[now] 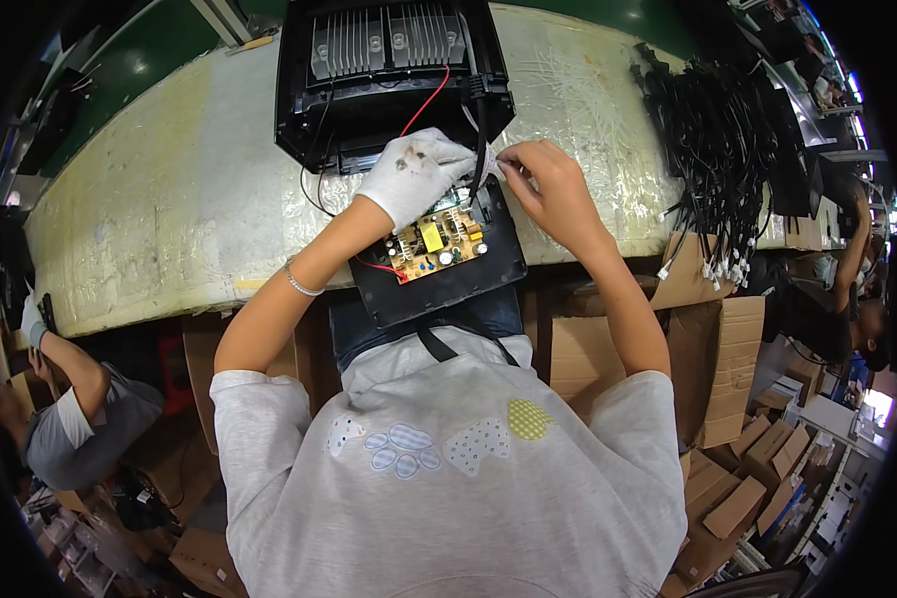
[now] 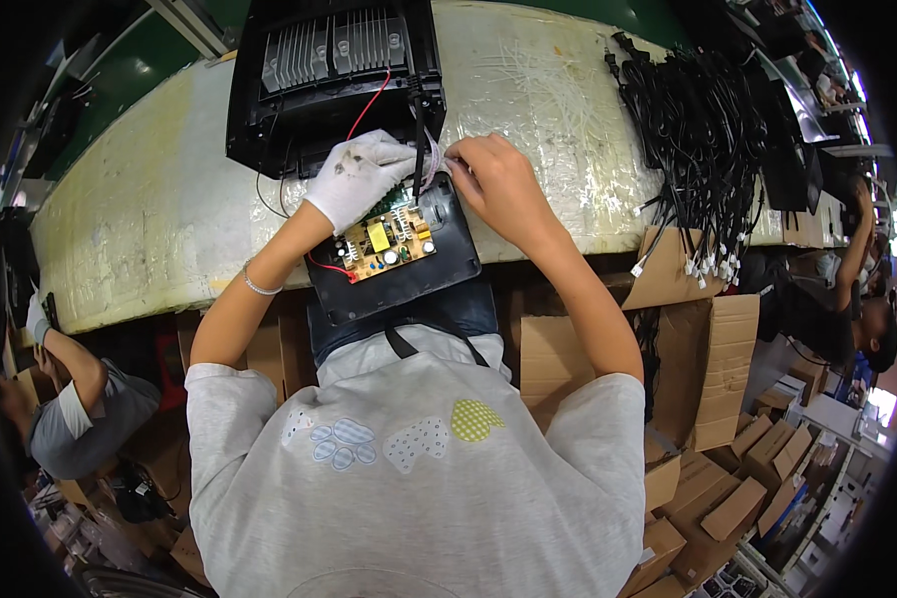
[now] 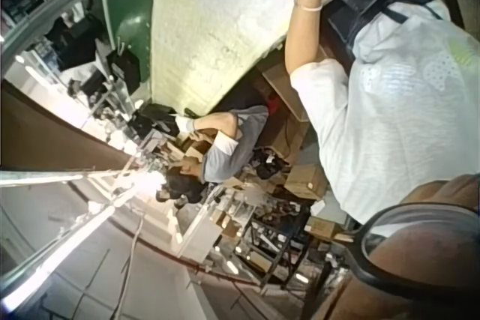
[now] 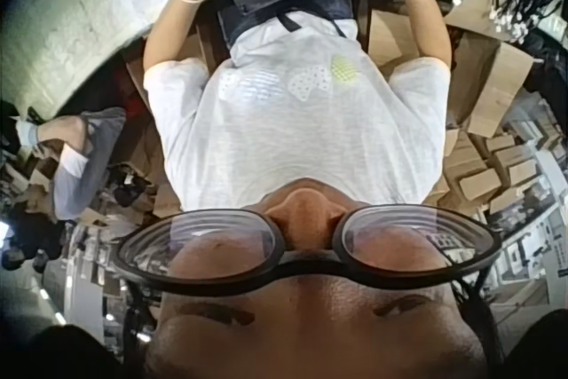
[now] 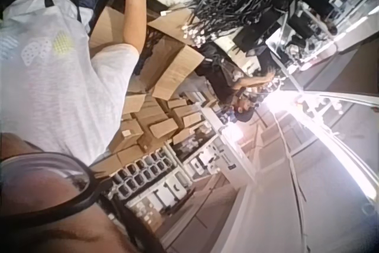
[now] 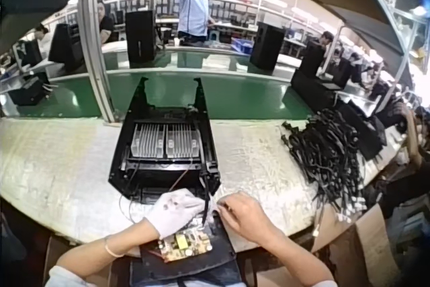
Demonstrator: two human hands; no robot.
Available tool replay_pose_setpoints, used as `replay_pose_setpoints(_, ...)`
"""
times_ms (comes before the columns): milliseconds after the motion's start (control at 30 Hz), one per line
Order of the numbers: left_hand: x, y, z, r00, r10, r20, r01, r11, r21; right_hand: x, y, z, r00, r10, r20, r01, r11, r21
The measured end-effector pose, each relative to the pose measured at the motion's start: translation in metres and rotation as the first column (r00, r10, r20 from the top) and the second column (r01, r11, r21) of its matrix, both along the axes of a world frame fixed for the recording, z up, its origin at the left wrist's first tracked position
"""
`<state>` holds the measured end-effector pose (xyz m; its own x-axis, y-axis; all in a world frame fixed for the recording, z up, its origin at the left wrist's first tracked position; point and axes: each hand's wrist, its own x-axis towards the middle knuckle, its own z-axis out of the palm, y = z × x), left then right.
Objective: Assembling electronic components and circuit boards into a plastic housing on a factory assembly line.
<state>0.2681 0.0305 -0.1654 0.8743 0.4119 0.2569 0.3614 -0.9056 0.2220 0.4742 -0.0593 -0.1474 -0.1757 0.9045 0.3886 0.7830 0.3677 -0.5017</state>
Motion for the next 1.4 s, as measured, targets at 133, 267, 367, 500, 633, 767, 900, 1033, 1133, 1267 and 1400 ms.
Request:
replay_pose_setpoints(133,0.004,-0.004,0.002,0.999,0.034,0.039,-0.035,0.999,0.016,-0.002,0.001,0.000,0.993,-0.026,0.118,0.013,0.994,0.109)
replay_pose_setpoints(267,0.004,-0.008,0.013,0.994,0.088,0.060,-0.079,0.987,-0.140,-0.007,0.000,0.002,0.998,-0.041,0.057,0.031,0.987,0.159)
replay_pose_setpoints(367,0.004,-0.009,0.018,0.981,0.130,0.146,-0.097,0.972,-0.215,-0.011,-0.003,0.008,0.998,-0.050,0.031,0.047,0.996,0.078)
replay_pose_setpoints(500,0.002,-0.015,0.018,0.894,0.345,0.288,-0.199,0.879,-0.434,-0.020,-0.004,0.014,0.988,0.035,0.151,-0.073,0.965,0.251)
replay_pose_setpoints(633,-0.004,-0.013,0.020,0.885,0.315,0.343,-0.156,0.894,-0.419,-0.022,-0.004,0.006,0.899,0.092,0.429,-0.305,0.834,0.460)
replay_pose_setpoints(767,-0.017,-0.016,0.021,0.883,0.305,0.356,-0.156,0.907,-0.390,-0.019,0.007,-0.005,0.919,0.093,0.384,-0.269,0.859,0.435)
replay_pose_setpoints(900,-0.009,-0.018,0.030,0.865,0.259,0.430,-0.043,0.892,-0.451,-0.027,0.007,-0.010,0.958,0.085,0.275,-0.206,0.871,0.447)
replay_pose_setpoints(1033,0.007,-0.012,0.029,0.824,0.150,0.547,0.125,0.893,-0.433,-0.033,0.004,-0.015,0.998,-0.064,-0.027,0.069,0.926,0.371)
replay_pose_setpoints(1133,0.012,-0.005,0.020,0.877,0.004,0.481,0.127,0.963,-0.239,-0.033,0.001,-0.015,0.984,-0.083,-0.157,0.128,0.944,0.303)
replay_pose_setpoints(1267,0.003,-0.008,0.021,0.884,-0.063,0.464,0.126,0.986,-0.108,-0.027,-0.001,-0.014,0.938,-0.121,-0.324,0.171,0.977,0.130)
replay_pose_setpoints(1400,-0.004,-0.013,0.024,0.933,-0.021,0.360,0.045,0.997,-0.058,-0.026,-0.001,-0.014,0.917,-0.110,-0.383,0.151,0.985,0.081)
